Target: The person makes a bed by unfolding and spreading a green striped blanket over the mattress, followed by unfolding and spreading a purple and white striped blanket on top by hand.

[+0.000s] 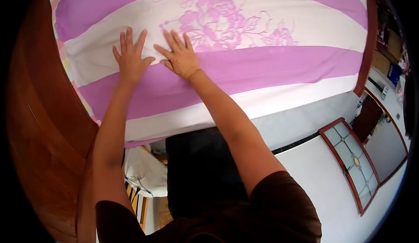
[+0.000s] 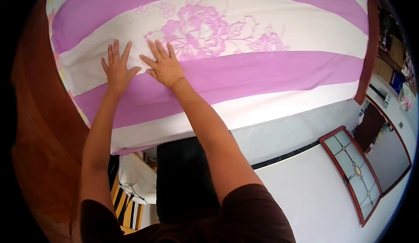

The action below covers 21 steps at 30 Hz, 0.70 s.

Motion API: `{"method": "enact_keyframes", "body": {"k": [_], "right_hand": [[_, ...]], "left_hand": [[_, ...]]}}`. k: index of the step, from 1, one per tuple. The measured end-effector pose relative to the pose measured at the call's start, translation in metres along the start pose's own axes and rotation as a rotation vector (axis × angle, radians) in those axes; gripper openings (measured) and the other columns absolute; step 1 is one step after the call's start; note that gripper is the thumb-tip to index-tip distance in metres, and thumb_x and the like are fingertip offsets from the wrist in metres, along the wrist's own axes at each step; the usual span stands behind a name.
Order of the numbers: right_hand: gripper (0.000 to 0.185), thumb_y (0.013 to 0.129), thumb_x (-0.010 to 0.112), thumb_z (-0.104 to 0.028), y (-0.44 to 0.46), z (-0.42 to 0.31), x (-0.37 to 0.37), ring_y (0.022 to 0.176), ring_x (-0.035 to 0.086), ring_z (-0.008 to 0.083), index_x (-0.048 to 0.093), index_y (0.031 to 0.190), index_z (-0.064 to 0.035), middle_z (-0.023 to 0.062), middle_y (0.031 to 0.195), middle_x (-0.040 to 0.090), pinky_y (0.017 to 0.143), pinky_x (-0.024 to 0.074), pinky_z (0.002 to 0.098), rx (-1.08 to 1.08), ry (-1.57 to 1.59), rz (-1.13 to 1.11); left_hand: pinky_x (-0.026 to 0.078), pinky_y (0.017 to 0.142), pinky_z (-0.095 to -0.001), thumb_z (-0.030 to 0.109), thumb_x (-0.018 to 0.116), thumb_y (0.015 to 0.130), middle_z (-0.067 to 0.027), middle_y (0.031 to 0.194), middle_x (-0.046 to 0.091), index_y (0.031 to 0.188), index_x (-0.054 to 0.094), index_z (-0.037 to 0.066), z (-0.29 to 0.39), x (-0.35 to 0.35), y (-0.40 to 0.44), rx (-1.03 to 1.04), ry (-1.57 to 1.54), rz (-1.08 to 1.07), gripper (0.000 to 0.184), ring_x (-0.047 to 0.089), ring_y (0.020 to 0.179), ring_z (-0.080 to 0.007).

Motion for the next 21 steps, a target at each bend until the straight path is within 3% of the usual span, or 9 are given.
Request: {"method": "enact_keyframes", "body": {"k": [1, 3, 6, 9, 11, 12, 18, 19, 21], "right_hand": [[0.062, 0.079, 0.056, -0.045, -0.005, 0.008, -0.004, 0.136, 0.012, 0.0319, 0.035, 0.135, -0.0302, 0.0154, 0.147, 0.014, 0.104, 0.0073, 0.0619, -0.100, -0.021, -0.051], [0.065, 0.079, 0.057, -0.047, -0.015, 0.058, -0.040, 0.136, 0.011, 0.0337, 0.033, 0.136, -0.0299, 0.0155, 0.147, 0.014, 0.103, 0.0074, 0.0641, 0.128, -0.141, -0.041], [0.074, 0.077, 0.058, -0.052, -0.029, 0.145, -0.099, 0.135, 0.007, 0.0394, 0.028, 0.139, -0.0269, 0.0186, 0.147, 0.011, 0.100, 0.0109, 0.0678, 0.504, -0.220, 0.038], [0.092, 0.068, 0.067, -0.055, -0.028, 0.224, -0.122, 0.133, 0.003, 0.0465, 0.019, 0.142, -0.0234, 0.0221, 0.146, 0.003, 0.098, 0.0155, 0.0682, 0.792, -0.137, 0.027], [0.102, 0.063, 0.072, -0.054, -0.018, 0.247, -0.136, 0.132, 0.002, 0.0481, 0.016, 0.142, -0.0223, 0.0228, 0.146, -0.001, 0.097, 0.0172, 0.0683, 0.920, -0.028, -0.043], [0.104, 0.062, 0.073, -0.053, -0.014, 0.250, -0.140, 0.132, 0.001, 0.0485, 0.015, 0.142, -0.0224, 0.0225, 0.146, -0.001, 0.097, 0.0183, 0.0683, 0.952, -0.017, -0.098], [0.110, 0.057, 0.077, -0.050, 0.008, 0.252, -0.160, 0.131, 0.001, 0.0493, 0.012, 0.142, -0.0235, 0.0222, 0.146, -0.003, 0.093, 0.0272, 0.0678, 1.024, -0.017, -0.265], [0.111, 0.057, 0.078, -0.050, 0.008, 0.252, -0.163, 0.131, 0.002, 0.0494, 0.012, 0.142, -0.0237, 0.0221, 0.146, -0.003, 0.092, 0.0285, 0.0677, 1.021, -0.017, -0.271], [0.111, 0.057, 0.078, -0.050, 0.009, 0.251, -0.167, 0.131, 0.002, 0.0500, 0.011, 0.143, -0.0250, 0.0221, 0.146, -0.004, 0.091, 0.0312, 0.0675, 1.024, -0.024, -0.282]], "left_hand": [[0.024, 0.098, -0.0618, 0.036, 0.074, 0.066, -0.0157, 0.146, 0.012, 0.139, 0.024, 0.031, 0.018, 0.000, 0.013, -0.101, -0.060, -0.021, 0.089, 0.014, 0.134, -0.0363], [0.032, 0.094, -0.0624, 0.040, 0.079, 0.058, -0.0177, 0.147, 0.004, 0.140, 0.016, 0.036, 0.027, 0.010, 0.042, -0.268, -0.159, -0.076, 0.104, 0.009, 0.132, -0.0458], [0.037, 0.089, -0.0627, 0.040, 0.080, 0.056, -0.0166, 0.148, -0.001, 0.140, 0.011, 0.041, 0.017, 0.026, 0.074, -0.368, -0.241, -0.187, 0.108, 0.006, 0.131, -0.0484], [0.015, 0.106, -0.0562, 0.044, 0.078, 0.056, -0.0258, 0.145, -0.002, 0.142, 0.006, 0.036, 0.019, 0.020, 0.084, -0.381, -0.168, -0.285, 0.112, 0.005, 0.133, -0.0455], [0.027, 0.099, -0.0577, 0.042, 0.079, 0.055, -0.0218, 0.146, -0.004, 0.140, 0.005, 0.041, 0.015, 0.027, 0.090, -0.373, -0.144, -0.258, 0.113, 0.002, 0.132, -0.0493], [0.034, 0.096, -0.0585, 0.041, 0.080, 0.055, -0.0199, 0.147, -0.006, 0.140, 0.004, 0.043, 0.014, 0.032, 0.089, -0.368, -0.135, -0.248, 0.114, 0.001, 0.131, -0.0512], [0.013, 0.107, -0.0539, 0.041, 0.081, 0.054, -0.0283, 0.144, -0.005, 0.142, 0.001, 0.036, 0.013, 0.034, 0.093, -0.258, -0.118, -0.185, 0.119, -0.002, 0.131, -0.0514], [0.022, 0.105, -0.0545, 0.039, 0.082, 0.053, -0.0252, 0.145, -0.007, 0.141, 0.001, 0.038, 0.010, 0.039, 0.093, -0.242, -0.110, -0.142, 0.119, -0.001, 0.131, -0.0504], [0.010, 0.107, -0.0520, 0.039, 0.082, 0.052, -0.0300, 0.143, -0.004, 0.143, 0.002, 0.030, 0.021, 0.020, 0.092, -0.322, -0.154, -0.240, 0.122, -0.002, 0.133, -0.0453]]}}
Point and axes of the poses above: each hand's wrist, its own y-axis towards the middle knuckle, its own x-axis out of the palm, z = x × y, the point moved 5 cm from there along y, towards the middle knuckle
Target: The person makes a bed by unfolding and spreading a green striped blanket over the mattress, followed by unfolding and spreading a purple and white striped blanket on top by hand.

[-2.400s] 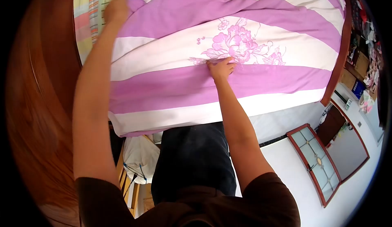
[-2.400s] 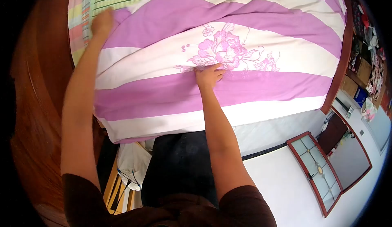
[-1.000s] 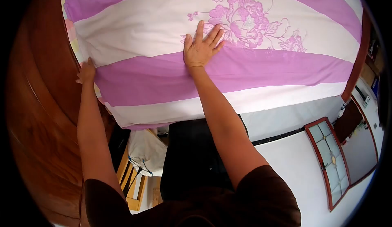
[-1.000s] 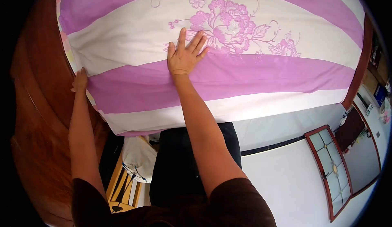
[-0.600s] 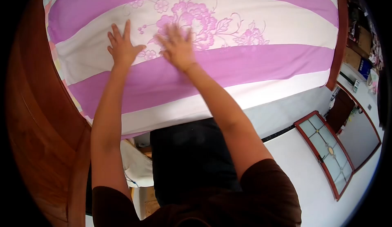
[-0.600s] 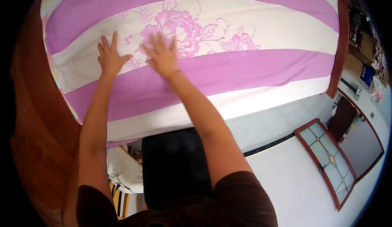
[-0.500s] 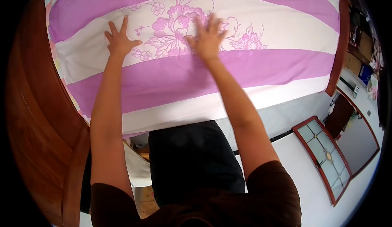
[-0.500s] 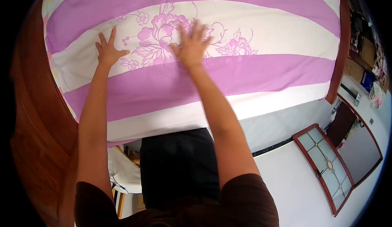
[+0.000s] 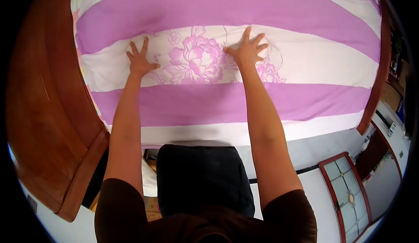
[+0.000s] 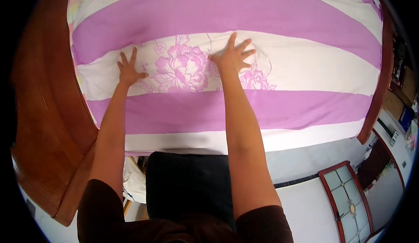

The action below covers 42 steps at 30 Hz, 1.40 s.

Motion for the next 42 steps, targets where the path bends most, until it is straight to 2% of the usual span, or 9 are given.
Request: {"method": "enact_keyframes", "body": {"k": [4, 8, 25, 29, 34, 37, 39, 40, 42], "right_hand": [[0.111, 0.057, 0.078, -0.048, 0.004, -0.004, -0.006, 0.130, 0.000, 0.0514, 0.012, 0.143, -0.0266, 0.0229, 0.146, -0.006, 0.090, 0.0297, 0.0690, 0.025, -0.002, -0.039], [0.111, 0.057, 0.080, -0.043, 0.006, -0.010, -0.018, 0.130, -0.001, 0.0517, 0.012, 0.142, -0.0274, 0.0231, 0.145, -0.009, 0.091, 0.0306, 0.0685, 0.037, 0.013, -0.073], [0.097, 0.059, 0.078, -0.043, 0.016, -0.015, -0.019, 0.131, 0.008, 0.0486, 0.026, 0.139, -0.0288, 0.0239, 0.145, 0.003, 0.095, 0.0258, 0.0654, 0.030, 0.013, 0.072], [0.067, 0.083, 0.053, -0.049, 0.070, -0.018, -0.043, 0.134, 0.013, 0.0394, 0.028, 0.139, -0.0233, 0.0233, 0.144, 0.014, 0.102, 0.0141, 0.0603, -0.077, 0.181, 0.611], [0.061, 0.090, 0.032, -0.053, 0.151, -0.055, -0.049, 0.133, 0.018, 0.0377, 0.025, 0.140, -0.0195, 0.0227, 0.144, 0.018, 0.103, 0.0162, 0.0555, 0.372, 0.120, 0.730], [0.061, 0.090, 0.030, -0.052, 0.162, -0.072, -0.050, 0.132, 0.019, 0.0395, 0.025, 0.140, -0.0173, 0.0231, 0.143, 0.020, 0.105, 0.0174, 0.0507, 0.414, 0.085, 0.846], [0.061, 0.090, 0.030, -0.052, 0.155, -0.070, -0.054, 0.132, 0.019, 0.0397, 0.026, 0.140, -0.0173, 0.0233, 0.143, 0.019, 0.105, 0.0176, 0.0499, 0.376, 0.106, 0.871], [0.061, 0.090, 0.030, -0.053, 0.155, -0.068, -0.055, 0.132, 0.019, 0.0391, 0.026, 0.140, -0.0174, 0.0231, 0.143, 0.020, 0.105, 0.0182, 0.0489, 0.391, 0.089, 0.856], [0.061, 0.090, 0.031, -0.053, 0.158, -0.069, -0.054, 0.132, 0.020, 0.0379, 0.026, 0.140, -0.0175, 0.0227, 0.143, 0.021, 0.105, 0.0194, 0.0470, 0.416, 0.070, 0.828]], "left_hand": [[0.006, 0.109, -0.0492, 0.040, 0.082, 0.051, -0.0321, 0.142, -0.005, 0.144, 0.003, 0.026, 0.012, -0.012, -0.005, -0.064, -0.020, -0.067, 0.123, -0.002, 0.134, -0.0429], [0.043, 0.090, -0.0536, 0.034, 0.083, 0.051, -0.0197, 0.146, -0.010, 0.140, 0.004, 0.040, 0.006, -0.007, -0.001, -0.086, 0.037, -0.003, 0.120, 0.003, 0.129, -0.0535], [0.048, 0.085, -0.0460, 0.036, 0.083, 0.052, -0.0218, 0.146, -0.007, 0.142, 0.010, 0.035, 0.018, -0.038, -0.001, -0.105, 0.005, -0.055, 0.116, 0.004, 0.130, -0.0509], [0.048, 0.082, -0.0456, 0.037, 0.082, 0.054, -0.0227, 0.146, -0.007, 0.142, 0.011, 0.035, 0.015, -0.038, 0.003, -0.108, 0.028, -0.090, 0.113, 0.005, 0.130, -0.0507], [0.047, 0.083, -0.0486, 0.037, 0.080, 0.057, -0.0249, 0.145, -0.007, 0.142, 0.013, 0.035, 0.012, -0.045, 0.003, -0.088, -0.017, -0.156, 0.108, 0.008, 0.129, -0.0524], [0.047, 0.084, -0.0459, 0.037, 0.076, 0.063, -0.0270, 0.144, 0.002, 0.141, 0.021, 0.032, 0.005, -0.061, 0.010, 0.024, -0.069, -0.227, 0.096, 0.018, 0.128, -0.0498], [0.048, 0.080, -0.0352, 0.032, 0.067, 0.075, -0.0184, 0.113, 0.057, 0.111, 0.061, 0.013, -0.011, -0.083, 0.040, 0.032, -0.356, -0.062, 0.041, 0.055, 0.102, -0.0310], [0.047, 0.077, -0.0362, 0.027, 0.064, 0.079, -0.0141, 0.097, 0.063, 0.097, 0.065, 0.006, 0.002, -0.129, 0.060, -0.205, -0.440, -0.106, 0.028, 0.060, 0.089, -0.0290], [0.046, 0.075, -0.0374, 0.021, 0.060, 0.082, -0.0151, 0.095, 0.063, 0.097, 0.064, 0.003, 0.011, -0.185, 0.117, 0.079, -0.582, 0.474, 0.023, 0.059, 0.086, -0.0300]]}}
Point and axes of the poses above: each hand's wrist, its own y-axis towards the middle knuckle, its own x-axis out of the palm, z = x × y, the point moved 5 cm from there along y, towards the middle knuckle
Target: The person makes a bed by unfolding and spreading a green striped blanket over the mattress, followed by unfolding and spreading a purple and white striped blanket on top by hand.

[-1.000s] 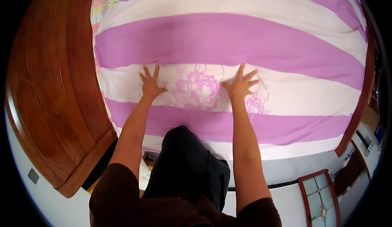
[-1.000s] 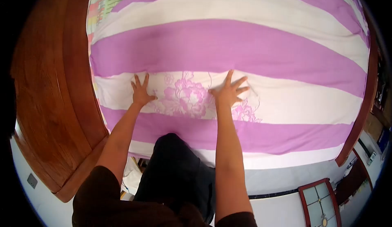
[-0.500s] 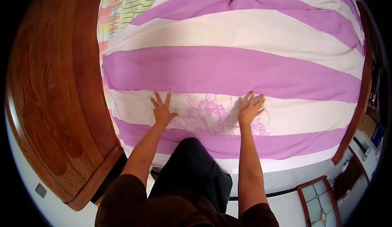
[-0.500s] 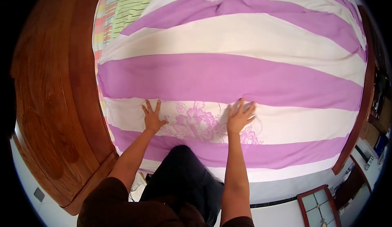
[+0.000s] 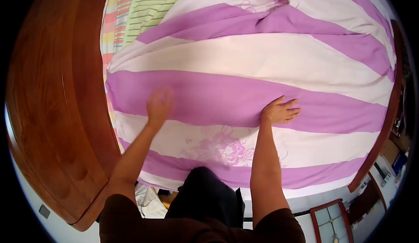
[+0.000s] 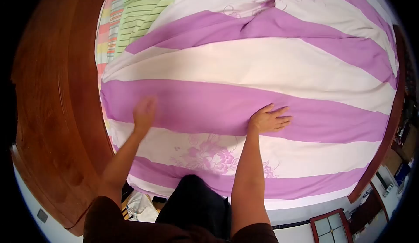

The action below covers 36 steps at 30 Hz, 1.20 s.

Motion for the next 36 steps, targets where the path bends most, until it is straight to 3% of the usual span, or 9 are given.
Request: {"method": "enact_keyframes", "body": {"k": [6, 9, 14, 20, 23, 28, 31, 34, 36], "right_hand": [[0.061, 0.089, 0.033, -0.053, 0.000, -0.001, -0.001, 0.132, 0.020, 0.0371, 0.026, 0.140, -0.0182, 0.0214, 0.143, 0.021, 0.105, 0.0188, 0.0475, -0.005, -0.016, -0.003], [0.061, 0.089, 0.033, -0.052, 0.002, -0.001, 0.000, 0.132, 0.020, 0.0367, 0.028, 0.139, -0.0176, 0.0209, 0.143, 0.021, 0.105, 0.0182, 0.0478, -0.005, 0.012, 0.002], [0.062, 0.090, 0.030, -0.052, 0.004, -0.005, -0.007, 0.132, 0.018, 0.0398, 0.028, 0.139, -0.0149, 0.0238, 0.143, 0.018, 0.105, 0.0177, 0.0499, -0.017, 0.057, -0.027], [0.061, 0.090, 0.030, -0.053, 0.004, -0.005, -0.006, 0.131, 0.021, 0.0392, 0.029, 0.139, -0.0162, 0.0227, 0.143, 0.020, 0.104, 0.0195, 0.0497, -0.016, 0.035, -0.002], [0.061, 0.089, 0.031, -0.053, 0.006, -0.005, -0.005, 0.130, 0.022, 0.0386, 0.029, 0.139, -0.0169, 0.0221, 0.143, 0.021, 0.104, 0.0202, 0.0495, -0.014, 0.034, -0.011], [0.062, 0.089, 0.030, -0.054, 0.005, -0.002, -0.004, 0.131, 0.021, 0.0384, 0.029, 0.139, -0.0170, 0.0220, 0.143, 0.020, 0.104, 0.0194, 0.0497, -0.022, 0.049, 0.004], [0.062, 0.089, 0.030, -0.054, 0.005, -0.002, -0.002, 0.132, 0.020, 0.0382, 0.028, 0.139, -0.0172, 0.0219, 0.143, 0.019, 0.104, 0.0185, 0.0496, -0.013, 0.055, -0.006], [0.062, 0.089, 0.031, -0.053, 0.004, -0.001, 0.000, 0.132, 0.018, 0.0381, 0.027, 0.139, -0.0174, 0.0219, 0.144, 0.018, 0.104, 0.0180, 0.0495, -0.010, 0.045, -0.027], [0.062, 0.089, 0.031, -0.053, 0.005, -0.003, -0.001, 0.132, 0.018, 0.0382, 0.027, 0.140, -0.0175, 0.0219, 0.144, 0.018, 0.104, 0.0181, 0.0495, 0.000, 0.059, -0.033]], "left_hand": [[0.040, 0.089, -0.0413, 0.024, 0.062, 0.080, -0.0148, 0.108, 0.057, 0.110, 0.057, 0.004, 0.060, 0.019, 0.221, 0.301, 0.288, 0.484, 0.037, 0.050, 0.103, -0.0336], [0.043, 0.082, -0.0423, 0.021, 0.062, 0.076, -0.0134, 0.098, 0.060, 0.106, 0.060, 0.006, 0.066, 0.046, 0.267, -0.190, 0.205, -0.102, 0.034, 0.054, 0.093, -0.0349], [0.039, 0.057, -0.0402, 0.011, 0.056, 0.072, -0.0053, 0.067, 0.048, 0.094, 0.063, 0.012, 0.191, 0.048, 0.207, 0.681, 0.543, 0.573, 0.023, 0.049, 0.065, -0.0245], [0.043, 0.072, -0.0378, 0.012, 0.050, 0.076, -0.0054, 0.078, 0.054, 0.107, 0.058, 0.007, 0.207, 0.173, 0.018, 1.054, 0.512, -0.312, 0.032, 0.054, 0.078, -0.0233], [0.042, 0.082, -0.0395, 0.015, 0.053, 0.077, -0.0087, 0.084, 0.054, 0.106, 0.056, 0.005, 0.199, 0.180, -0.004, 0.937, 0.220, -0.450, 0.031, 0.054, 0.087, -0.0255], [0.044, 0.077, -0.0365, 0.021, 0.066, 0.073, -0.0162, 0.098, 0.055, 0.108, 0.050, 0.002, 0.206, 0.141, 0.085, 0.266, -0.162, 0.101, 0.043, 0.055, 0.089, -0.0293], [0.046, 0.061, -0.0339, 0.024, 0.065, 0.077, -0.0114, 0.082, 0.056, 0.102, 0.052, -0.001, 0.181, 0.172, 0.122, -0.262, -0.336, -0.132, 0.037, 0.055, 0.070, -0.0223], [0.046, 0.066, -0.0412, 0.026, 0.060, 0.080, -0.0197, 0.083, 0.061, 0.103, 0.054, -0.005, 0.207, 0.186, 0.116, -0.532, -0.528, -0.643, 0.039, 0.059, 0.073, -0.0342], [0.046, 0.066, -0.0406, 0.026, 0.060, 0.080, -0.0185, 0.082, 0.062, 0.099, 0.056, -0.004, 0.216, 0.182, 0.114, -0.532, -0.557, -0.641, 0.036, 0.059, 0.073, -0.0327]]}}
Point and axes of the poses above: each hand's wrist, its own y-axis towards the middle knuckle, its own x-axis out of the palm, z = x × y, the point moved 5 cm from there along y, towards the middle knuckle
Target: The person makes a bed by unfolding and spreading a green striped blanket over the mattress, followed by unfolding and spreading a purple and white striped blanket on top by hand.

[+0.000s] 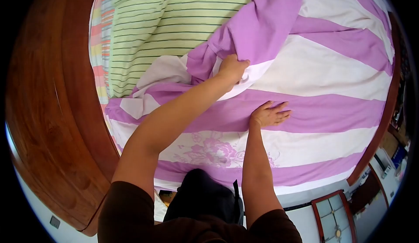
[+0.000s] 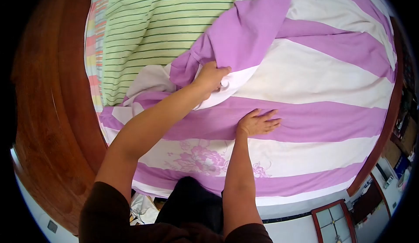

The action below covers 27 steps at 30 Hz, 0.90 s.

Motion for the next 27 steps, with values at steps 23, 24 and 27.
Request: {"method": "enact_keyframes", "body": {"k": [23, 24, 27], "right_hand": [[0.063, 0.089, 0.027, -0.053, -0.002, -0.005, -0.003, 0.132, 0.018, 0.0391, 0.026, 0.140, -0.0157, 0.0217, 0.144, 0.017, 0.104, 0.0185, 0.0501, -0.008, -0.008, -0.021], [0.063, 0.089, 0.027, -0.053, -0.001, -0.005, -0.002, 0.132, 0.018, 0.0390, 0.025, 0.140, -0.0155, 0.0217, 0.144, 0.017, 0.104, 0.0183, 0.0499, -0.001, -0.008, -0.030], [0.060, 0.089, 0.033, -0.047, -0.002, -0.002, 0.002, 0.133, 0.017, 0.0361, 0.027, 0.139, -0.0167, 0.0200, 0.144, 0.018, 0.105, 0.0177, 0.0479, -0.014, -0.010, -0.006]], "left_hand": [[0.038, 0.096, -0.0428, 0.027, 0.064, 0.077, -0.0214, 0.134, 0.034, 0.135, 0.023, -0.001, -0.005, -0.389, 0.084, 0.292, 0.691, 1.296, 0.077, 0.039, 0.119, -0.0379], [0.036, 0.099, -0.0425, 0.028, 0.067, 0.074, -0.0241, 0.137, 0.030, 0.138, 0.014, -0.002, -0.030, -0.426, 0.099, 0.141, 0.702, 1.238, 0.088, 0.036, 0.122, -0.0390], [0.041, 0.091, -0.0387, 0.029, 0.069, 0.070, -0.0229, 0.120, 0.049, 0.132, 0.023, -0.003, -0.066, -0.469, 0.106, 0.030, 0.441, 1.049, 0.085, 0.049, 0.109, -0.0355]]}}
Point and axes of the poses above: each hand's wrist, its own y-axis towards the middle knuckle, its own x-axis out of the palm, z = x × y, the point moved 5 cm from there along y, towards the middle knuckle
